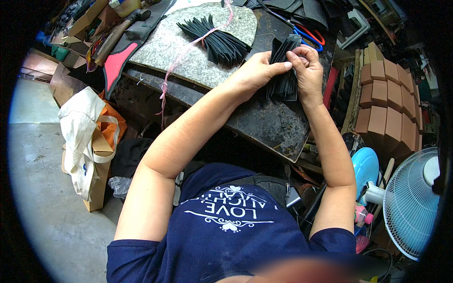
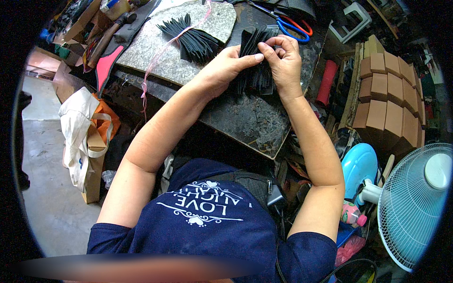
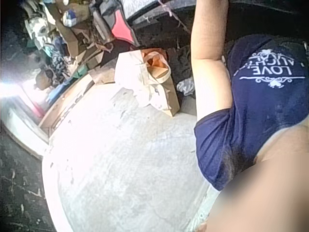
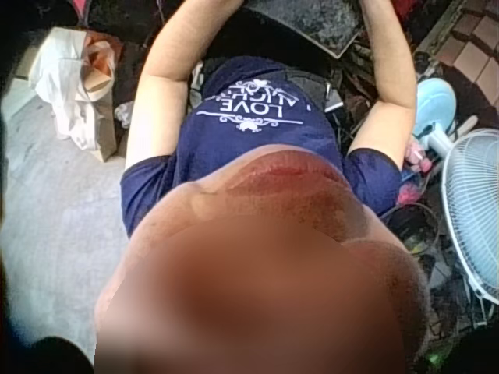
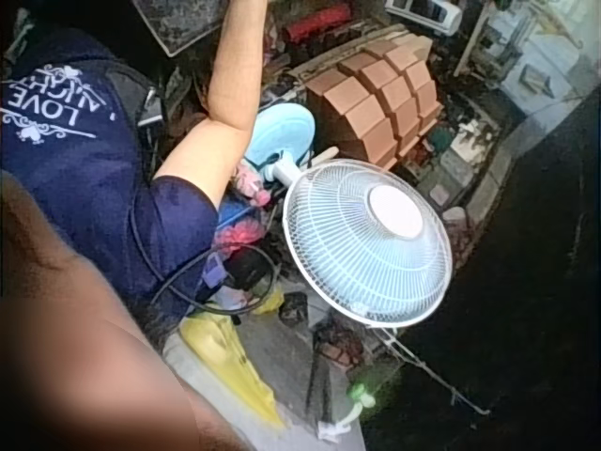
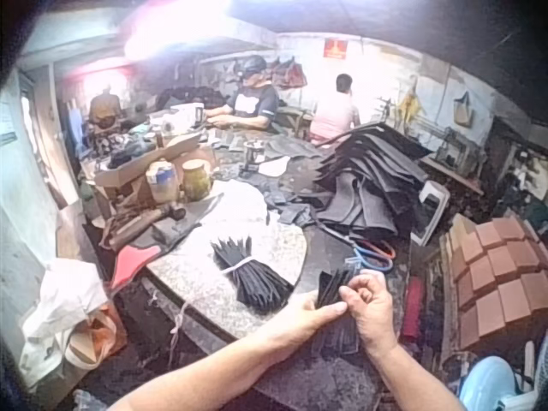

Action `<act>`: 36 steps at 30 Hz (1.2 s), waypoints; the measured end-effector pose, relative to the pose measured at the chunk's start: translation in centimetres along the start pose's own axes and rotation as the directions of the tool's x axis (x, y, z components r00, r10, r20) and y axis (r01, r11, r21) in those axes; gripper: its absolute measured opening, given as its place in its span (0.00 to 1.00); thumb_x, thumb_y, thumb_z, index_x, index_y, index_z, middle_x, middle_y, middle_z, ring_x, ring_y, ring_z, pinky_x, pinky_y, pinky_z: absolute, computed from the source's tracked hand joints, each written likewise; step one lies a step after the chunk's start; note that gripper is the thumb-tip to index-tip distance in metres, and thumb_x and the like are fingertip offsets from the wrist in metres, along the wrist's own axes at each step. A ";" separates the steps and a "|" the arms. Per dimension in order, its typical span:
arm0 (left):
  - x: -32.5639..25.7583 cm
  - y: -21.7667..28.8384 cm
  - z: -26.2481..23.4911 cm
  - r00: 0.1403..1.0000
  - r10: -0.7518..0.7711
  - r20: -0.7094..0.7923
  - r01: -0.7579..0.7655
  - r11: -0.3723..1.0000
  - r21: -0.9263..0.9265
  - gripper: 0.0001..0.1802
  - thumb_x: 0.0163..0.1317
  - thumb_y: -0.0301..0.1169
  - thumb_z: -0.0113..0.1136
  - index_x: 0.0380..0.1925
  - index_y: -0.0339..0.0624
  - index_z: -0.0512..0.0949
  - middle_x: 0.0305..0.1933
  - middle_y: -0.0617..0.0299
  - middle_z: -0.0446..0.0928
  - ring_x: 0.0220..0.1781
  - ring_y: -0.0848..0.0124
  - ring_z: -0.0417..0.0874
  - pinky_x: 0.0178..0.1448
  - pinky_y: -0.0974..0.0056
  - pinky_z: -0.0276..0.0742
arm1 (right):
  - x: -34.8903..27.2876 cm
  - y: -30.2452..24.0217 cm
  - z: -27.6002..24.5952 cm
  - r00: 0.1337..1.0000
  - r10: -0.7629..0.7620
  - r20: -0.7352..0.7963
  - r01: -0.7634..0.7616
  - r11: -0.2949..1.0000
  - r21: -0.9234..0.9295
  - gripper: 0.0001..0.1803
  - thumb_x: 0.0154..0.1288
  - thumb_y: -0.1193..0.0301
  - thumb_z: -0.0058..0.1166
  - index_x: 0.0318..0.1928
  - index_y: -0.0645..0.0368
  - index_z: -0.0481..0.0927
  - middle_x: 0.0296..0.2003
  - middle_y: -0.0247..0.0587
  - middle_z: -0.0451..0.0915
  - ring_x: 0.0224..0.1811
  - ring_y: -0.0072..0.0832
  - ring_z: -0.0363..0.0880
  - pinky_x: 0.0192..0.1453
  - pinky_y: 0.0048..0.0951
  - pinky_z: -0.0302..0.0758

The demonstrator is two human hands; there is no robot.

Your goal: The person gathers black leather straps on a workbench, aligns them into neat stacks, and ties each bundle with a pink string. The person repeats this process to form multiple tied bundles and places them on the bench.

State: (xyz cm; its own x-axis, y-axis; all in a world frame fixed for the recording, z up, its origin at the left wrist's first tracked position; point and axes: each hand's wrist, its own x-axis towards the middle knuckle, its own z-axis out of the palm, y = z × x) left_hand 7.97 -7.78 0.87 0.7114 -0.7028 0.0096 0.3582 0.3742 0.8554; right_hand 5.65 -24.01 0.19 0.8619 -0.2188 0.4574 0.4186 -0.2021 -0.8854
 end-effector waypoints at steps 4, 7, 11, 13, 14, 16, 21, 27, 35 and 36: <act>-0.1 0.0 0.0 1.000 -0.029 -0.008 0.029 1.000 -0.007 0.17 0.64 0.36 0.61 0.46 0.35 0.78 0.41 0.61 0.82 0.38 0.76 0.82 0.44 0.71 0.78 | -0.1 -0.1 0.0 0.997 0.073 -0.008 -0.072 0.992 0.100 0.07 0.60 0.78 0.62 0.38 0.61 0.78 0.45 0.30 0.68 0.31 0.11 0.68 0.35 0.14 0.68; -0.1 0.0 0.1 1.000 0.000 0.006 0.000 1.000 -0.011 0.17 0.64 0.36 0.61 0.46 0.35 0.77 0.41 0.61 0.82 0.38 0.76 0.82 0.44 0.71 0.78 | 0.0 -0.2 0.0 1.000 -0.022 -0.002 0.022 0.998 0.054 0.06 0.60 0.79 0.60 0.38 0.60 0.79 0.46 0.32 0.68 0.33 0.12 0.69 0.37 0.15 0.70; 0.0 0.0 0.2 1.000 0.000 -0.015 0.000 1.000 0.025 0.16 0.64 0.34 0.60 0.45 0.32 0.77 0.40 0.59 0.81 0.38 0.76 0.82 0.44 0.70 0.78 | 0.1 -0.5 0.0 0.993 -0.114 -0.002 0.113 0.985 -0.130 0.06 0.60 0.78 0.60 0.38 0.58 0.80 0.47 0.34 0.67 0.36 0.13 0.70 0.40 0.16 0.71; 0.0 0.0 0.2 1.000 -0.003 -0.013 0.004 1.000 0.019 0.16 0.64 0.34 0.60 0.45 0.32 0.76 0.40 0.59 0.81 0.38 0.76 0.82 0.44 0.70 0.78 | 0.0 -0.7 0.1 0.995 -0.100 0.002 0.100 0.990 -0.104 0.05 0.61 0.77 0.60 0.38 0.58 0.80 0.48 0.34 0.67 0.36 0.14 0.70 0.41 0.17 0.71; 0.0 0.0 0.2 1.000 -0.005 -0.008 0.005 1.000 0.023 0.16 0.64 0.34 0.60 0.46 0.33 0.77 0.40 0.60 0.81 0.38 0.76 0.82 0.44 0.70 0.78 | 0.0 -0.8 0.1 0.995 -0.104 0.003 0.104 0.989 -0.103 0.05 0.61 0.77 0.60 0.38 0.59 0.80 0.48 0.34 0.67 0.36 0.14 0.70 0.41 0.17 0.71; 0.0 0.0 0.1 1.000 -0.006 0.000 0.006 0.999 0.032 0.17 0.64 0.35 0.61 0.47 0.35 0.77 0.41 0.62 0.81 0.38 0.77 0.82 0.44 0.71 0.78 | -0.1 -0.9 0.1 0.997 -0.079 -0.001 0.079 0.994 -0.071 0.05 0.61 0.76 0.61 0.38 0.59 0.80 0.48 0.34 0.67 0.36 0.14 0.70 0.42 0.17 0.71; 0.1 -0.4 0.0 1.000 0.019 -0.004 -0.019 0.996 0.088 0.17 0.64 0.36 0.61 0.46 0.34 0.76 0.40 0.62 0.81 0.38 0.77 0.81 0.43 0.71 0.77 | 0.0 -0.6 0.1 0.998 -0.058 -0.025 0.058 0.998 -0.008 0.07 0.61 0.73 0.64 0.37 0.61 0.80 0.46 0.31 0.67 0.34 0.13 0.70 0.39 0.17 0.70; 0.5 -0.9 -0.1 0.999 0.029 -0.017 -0.024 0.968 0.251 0.17 0.64 0.37 0.62 0.46 0.35 0.76 0.40 0.65 0.80 0.39 0.79 0.78 0.44 0.72 0.74 | -0.1 -0.2 0.0 0.999 -0.011 -0.037 0.013 0.999 0.037 0.10 0.59 0.71 0.67 0.35 0.61 0.78 0.45 0.30 0.67 0.32 0.11 0.67 0.35 0.15 0.67; 0.5 -1.0 0.0 0.995 0.103 -0.015 -0.091 0.929 0.358 0.19 0.63 0.38 0.62 0.47 0.34 0.76 0.41 0.64 0.80 0.41 0.77 0.79 0.47 0.69 0.74 | 0.0 -0.4 0.0 0.999 -0.002 -0.040 0.003 1.000 0.024 0.12 0.59 0.70 0.67 0.35 0.61 0.77 0.45 0.30 0.66 0.31 0.11 0.67 0.34 0.15 0.67; 0.6 -1.1 0.0 0.989 0.144 -0.019 -0.120 0.880 0.460 0.20 0.63 0.38 0.62 0.47 0.33 0.76 0.41 0.63 0.81 0.41 0.75 0.79 0.48 0.68 0.75 | 0.0 -0.4 -0.1 1.000 -0.016 -0.025 0.016 1.000 0.007 0.12 0.58 0.70 0.68 0.35 0.61 0.76 0.45 0.30 0.66 0.31 0.12 0.67 0.34 0.15 0.67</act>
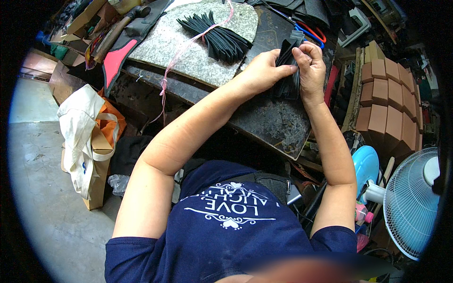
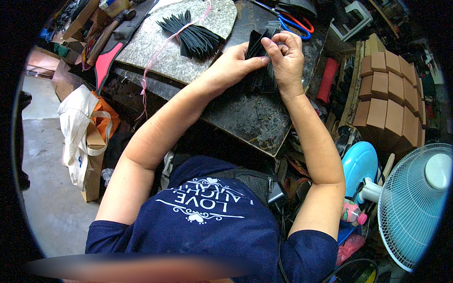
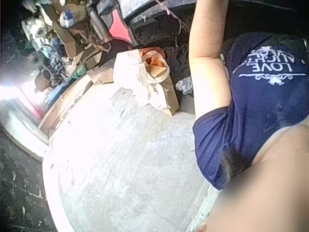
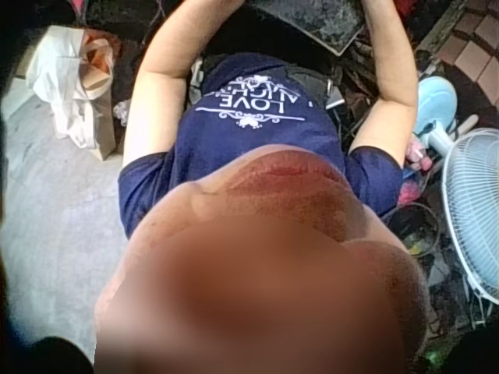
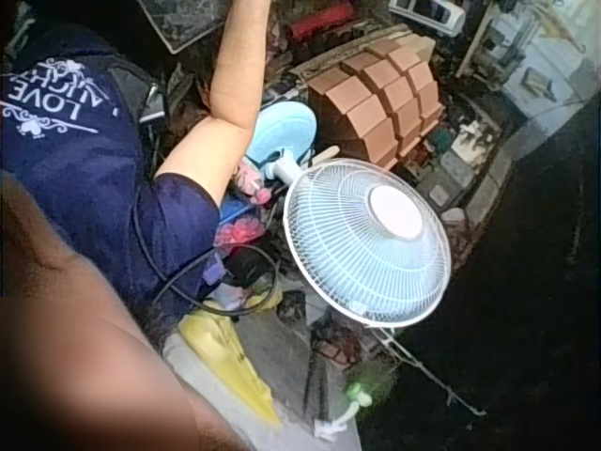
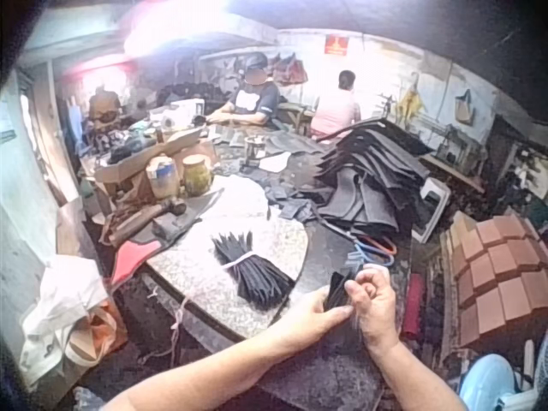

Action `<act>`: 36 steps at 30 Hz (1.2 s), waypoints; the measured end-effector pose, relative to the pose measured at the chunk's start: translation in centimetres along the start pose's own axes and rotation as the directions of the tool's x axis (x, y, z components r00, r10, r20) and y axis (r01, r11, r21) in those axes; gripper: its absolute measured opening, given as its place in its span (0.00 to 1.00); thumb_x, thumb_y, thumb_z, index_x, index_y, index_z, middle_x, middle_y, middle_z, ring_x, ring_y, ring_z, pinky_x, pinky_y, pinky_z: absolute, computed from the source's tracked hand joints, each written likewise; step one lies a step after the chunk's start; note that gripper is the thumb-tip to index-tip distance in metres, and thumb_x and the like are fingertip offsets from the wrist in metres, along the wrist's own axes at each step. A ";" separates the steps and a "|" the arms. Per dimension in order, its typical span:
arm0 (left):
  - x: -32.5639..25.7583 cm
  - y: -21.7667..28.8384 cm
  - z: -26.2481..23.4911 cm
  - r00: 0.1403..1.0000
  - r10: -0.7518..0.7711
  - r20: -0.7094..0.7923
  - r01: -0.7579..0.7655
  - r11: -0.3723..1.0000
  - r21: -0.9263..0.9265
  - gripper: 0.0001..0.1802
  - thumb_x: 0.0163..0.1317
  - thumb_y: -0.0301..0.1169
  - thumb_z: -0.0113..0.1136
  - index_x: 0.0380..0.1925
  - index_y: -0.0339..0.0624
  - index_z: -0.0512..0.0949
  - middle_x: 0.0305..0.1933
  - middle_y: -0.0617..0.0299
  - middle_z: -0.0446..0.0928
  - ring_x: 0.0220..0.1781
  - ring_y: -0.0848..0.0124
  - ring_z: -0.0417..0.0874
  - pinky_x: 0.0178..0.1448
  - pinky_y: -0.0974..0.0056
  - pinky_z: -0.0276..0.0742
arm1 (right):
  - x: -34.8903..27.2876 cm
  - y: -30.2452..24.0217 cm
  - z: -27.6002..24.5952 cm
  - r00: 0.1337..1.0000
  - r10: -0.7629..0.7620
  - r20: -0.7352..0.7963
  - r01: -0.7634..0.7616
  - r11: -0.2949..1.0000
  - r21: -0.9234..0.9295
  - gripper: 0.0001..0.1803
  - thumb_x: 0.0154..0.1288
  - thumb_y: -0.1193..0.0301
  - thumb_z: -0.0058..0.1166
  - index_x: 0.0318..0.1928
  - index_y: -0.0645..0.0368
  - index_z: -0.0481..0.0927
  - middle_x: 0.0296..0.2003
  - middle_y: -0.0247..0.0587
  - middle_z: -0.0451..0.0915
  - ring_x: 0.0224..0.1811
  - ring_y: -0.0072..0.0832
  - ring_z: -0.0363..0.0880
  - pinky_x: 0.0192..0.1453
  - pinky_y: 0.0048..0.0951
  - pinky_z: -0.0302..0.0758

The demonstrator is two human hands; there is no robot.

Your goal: The person gathers black leather straps on a workbench, aligns them into neat stacks, and ties each bundle with a pink string. The person repeats this process to form multiple tied bundles and places them on the bench.

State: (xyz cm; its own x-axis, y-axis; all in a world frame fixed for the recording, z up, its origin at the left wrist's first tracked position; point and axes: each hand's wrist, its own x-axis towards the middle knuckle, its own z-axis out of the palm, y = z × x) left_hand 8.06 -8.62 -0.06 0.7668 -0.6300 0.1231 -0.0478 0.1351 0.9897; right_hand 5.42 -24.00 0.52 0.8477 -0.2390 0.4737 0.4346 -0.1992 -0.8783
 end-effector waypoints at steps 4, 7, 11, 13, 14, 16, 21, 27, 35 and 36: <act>0.2 -0.3 0.1 0.997 0.045 -0.066 -0.022 0.947 0.320 0.21 0.61 0.37 0.63 0.47 0.31 0.75 0.41 0.57 0.82 0.44 0.71 0.79 0.51 0.65 0.74 | -0.1 0.1 0.0 1.000 0.017 0.017 -0.016 0.999 -0.038 0.14 0.57 0.70 0.69 0.35 0.60 0.75 0.44 0.30 0.66 0.31 0.12 0.67 0.34 0.15 0.69; 0.2 -0.3 0.1 0.997 0.034 -0.074 -0.013 0.964 0.266 0.22 0.59 0.36 0.64 0.48 0.31 0.75 0.42 0.54 0.82 0.45 0.70 0.79 0.53 0.64 0.74 | -0.1 0.1 0.0 0.999 0.043 0.022 -0.043 0.999 -0.021 0.14 0.57 0.73 0.67 0.39 0.60 0.74 0.45 0.32 0.66 0.32 0.13 0.70 0.35 0.16 0.71; 0.2 -0.2 0.3 0.994 0.071 -0.086 -0.059 0.989 0.133 0.21 0.58 0.35 0.63 0.46 0.32 0.75 0.40 0.56 0.81 0.41 0.72 0.79 0.48 0.65 0.74 | -0.1 -0.1 0.0 0.979 0.197 0.050 -0.203 0.966 0.159 0.19 0.58 0.78 0.63 0.48 0.60 0.69 0.49 0.38 0.68 0.35 0.15 0.74 0.37 0.18 0.74; 0.2 -0.2 0.6 0.996 0.042 -0.082 -0.047 0.997 -0.063 0.20 0.57 0.36 0.61 0.44 0.33 0.76 0.36 0.57 0.80 0.34 0.71 0.80 0.39 0.65 0.74 | 0.0 0.0 0.1 0.992 0.121 0.029 -0.124 0.987 0.104 0.23 0.58 0.80 0.61 0.52 0.59 0.66 0.51 0.41 0.68 0.35 0.16 0.75 0.39 0.18 0.75; 0.1 -0.2 0.6 0.995 -0.032 -0.099 0.004 0.963 -0.270 0.18 0.58 0.36 0.59 0.43 0.34 0.76 0.36 0.59 0.80 0.34 0.72 0.79 0.40 0.66 0.74 | 0.0 0.0 0.1 0.997 0.073 0.009 -0.073 0.995 0.064 0.25 0.58 0.81 0.60 0.54 0.59 0.64 0.52 0.42 0.68 0.36 0.17 0.76 0.39 0.18 0.75; 0.0 0.0 0.5 0.989 -0.141 -0.041 0.081 0.759 -0.646 0.16 0.60 0.36 0.55 0.42 0.36 0.77 0.37 0.63 0.79 0.35 0.74 0.78 0.42 0.69 0.72 | 0.1 0.1 0.2 0.999 0.042 -0.012 -0.041 0.997 0.062 0.27 0.58 0.81 0.61 0.55 0.59 0.64 0.53 0.42 0.67 0.38 0.18 0.75 0.42 0.19 0.75; 0.1 1.2 0.5 0.935 -0.316 -0.158 0.197 0.837 -0.511 0.16 0.64 0.40 0.51 0.40 0.39 0.79 0.38 0.61 0.80 0.38 0.72 0.78 0.48 0.66 0.73 | 0.0 -0.1 0.3 1.000 -0.026 -0.009 0.025 1.000 -0.010 0.31 0.58 0.80 0.62 0.59 0.59 0.62 0.55 0.45 0.67 0.47 0.23 0.72 0.52 0.24 0.73; 0.8 0.7 0.3 0.964 -0.241 -0.116 0.038 0.551 -0.833 0.17 0.66 0.38 0.48 0.47 0.40 0.78 0.49 0.57 0.81 0.50 0.65 0.79 0.61 0.59 0.71 | 0.7 -1.8 1.2 0.992 -0.102 0.073 0.113 0.981 -0.160 0.33 0.59 0.80 0.61 0.62 0.59 0.61 0.56 0.44 0.68 0.53 0.26 0.72 0.57 0.28 0.70; 0.9 0.0 0.1 0.999 0.027 -0.030 -0.039 0.502 -0.864 0.15 0.63 0.23 0.49 0.50 0.35 0.72 0.45 0.59 0.78 0.48 0.70 0.77 0.58 0.65 0.72 | 1.0 -4.6 2.5 0.983 -0.031 0.180 0.046 0.996 -0.079 0.36 0.67 0.78 0.53 0.71 0.58 0.49 0.60 0.50 0.66 0.55 0.31 0.72 0.62 0.32 0.68; 0.9 0.1 0.0 0.999 0.001 -0.048 -0.042 0.501 -0.865 0.16 0.64 0.23 0.49 0.52 0.35 0.71 0.46 0.59 0.77 0.49 0.70 0.77 0.59 0.65 0.72 | 0.7 -4.8 2.4 0.981 -0.055 0.186 0.066 0.996 -0.052 0.39 0.66 0.75 0.55 0.72 0.58 0.47 0.62 0.51 0.65 0.57 0.33 0.71 0.64 0.33 0.66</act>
State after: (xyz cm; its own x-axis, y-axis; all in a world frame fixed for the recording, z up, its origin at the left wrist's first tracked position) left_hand 8.70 -9.20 0.16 0.7969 -0.5921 0.1199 0.4972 0.7555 0.4267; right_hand 4.72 -20.91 4.89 0.8642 -0.0464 0.5010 0.4731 -0.2638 -0.8406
